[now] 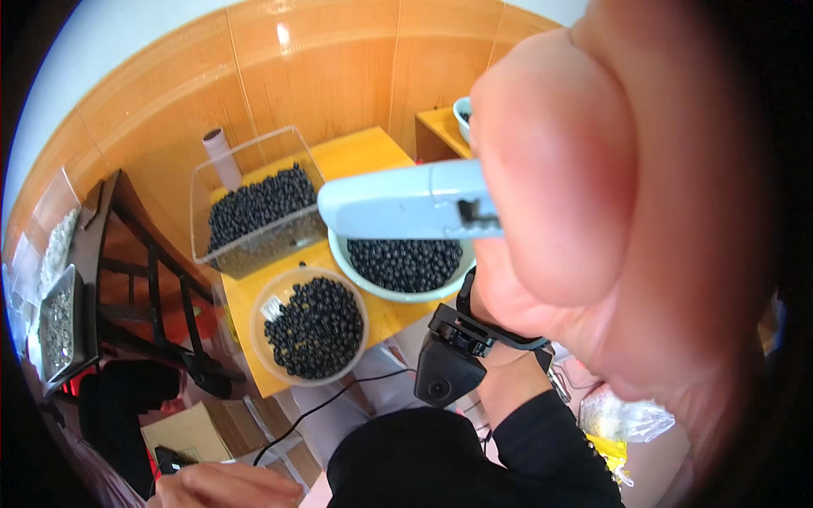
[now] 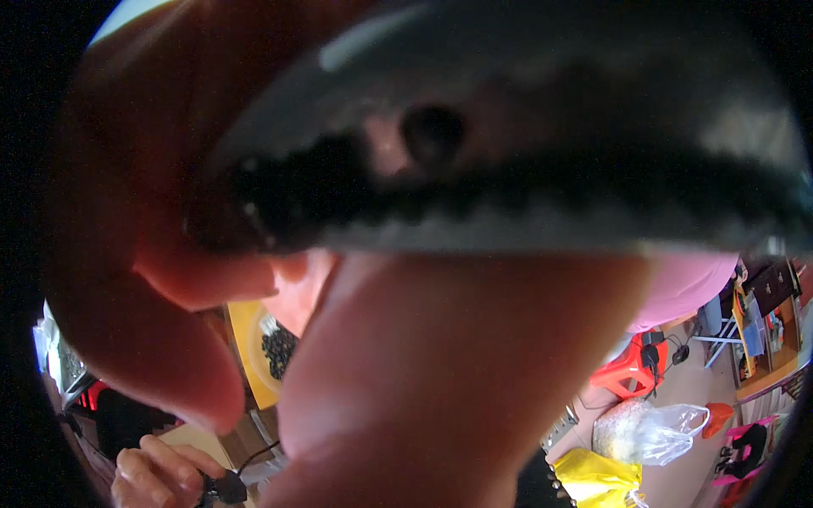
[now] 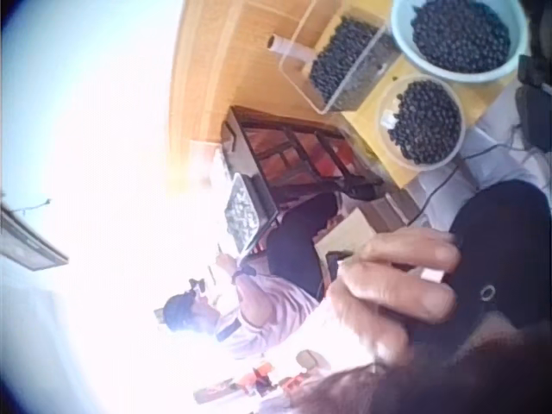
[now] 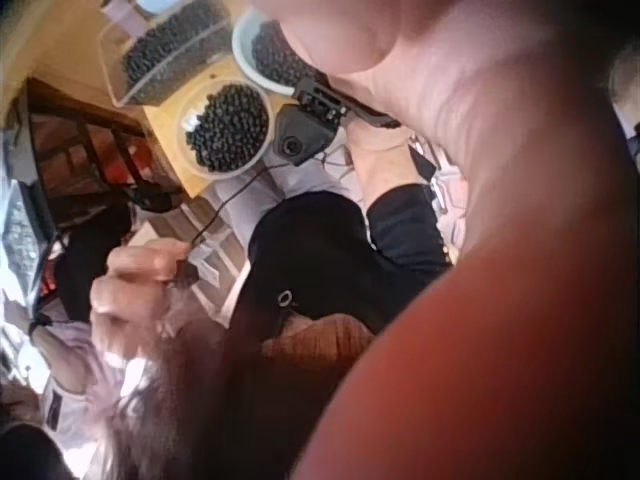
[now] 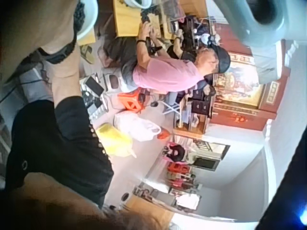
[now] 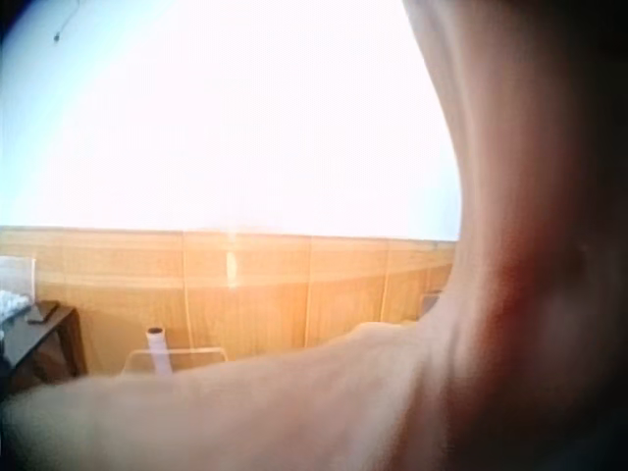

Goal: Sorting and inspecting small black plastic components using a handheld tool.

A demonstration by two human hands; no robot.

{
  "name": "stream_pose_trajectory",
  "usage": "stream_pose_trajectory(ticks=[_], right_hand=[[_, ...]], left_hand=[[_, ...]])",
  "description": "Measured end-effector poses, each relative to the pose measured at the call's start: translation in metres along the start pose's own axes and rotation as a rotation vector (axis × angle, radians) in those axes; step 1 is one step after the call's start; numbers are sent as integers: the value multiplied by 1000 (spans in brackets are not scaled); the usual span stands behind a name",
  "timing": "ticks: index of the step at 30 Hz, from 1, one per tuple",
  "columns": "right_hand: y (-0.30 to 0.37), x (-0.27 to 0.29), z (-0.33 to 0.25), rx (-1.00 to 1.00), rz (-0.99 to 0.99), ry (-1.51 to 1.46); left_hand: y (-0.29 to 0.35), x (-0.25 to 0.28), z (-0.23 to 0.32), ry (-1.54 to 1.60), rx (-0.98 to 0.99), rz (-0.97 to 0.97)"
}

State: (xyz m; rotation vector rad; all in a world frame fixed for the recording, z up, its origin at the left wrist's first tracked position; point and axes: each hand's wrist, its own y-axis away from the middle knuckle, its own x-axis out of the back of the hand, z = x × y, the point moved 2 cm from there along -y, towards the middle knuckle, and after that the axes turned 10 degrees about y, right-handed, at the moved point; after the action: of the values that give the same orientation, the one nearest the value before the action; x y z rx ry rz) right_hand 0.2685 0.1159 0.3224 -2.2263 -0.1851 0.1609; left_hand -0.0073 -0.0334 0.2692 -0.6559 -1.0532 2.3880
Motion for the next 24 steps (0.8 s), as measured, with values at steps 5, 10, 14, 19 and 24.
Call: stream_pose_trajectory(ticks=[5,10,14,19,24], right_hand=[[-43,-17,-20,139,-70,-12],[-73,-34,-32,227,-124,-22],[-86,-38,-41,264,-129,-11],[-86,-36,-47,275,-106,31],[-81,-33,-49,252,-106,44]], left_hand=[[-48,-4,16,-48,293,-73],[-67,8,27,-72,206,-148],[-85,14,31,-66,182,-220],[-102,25,27,-19,189,-318],[-108,26,20,21,207,-367]])
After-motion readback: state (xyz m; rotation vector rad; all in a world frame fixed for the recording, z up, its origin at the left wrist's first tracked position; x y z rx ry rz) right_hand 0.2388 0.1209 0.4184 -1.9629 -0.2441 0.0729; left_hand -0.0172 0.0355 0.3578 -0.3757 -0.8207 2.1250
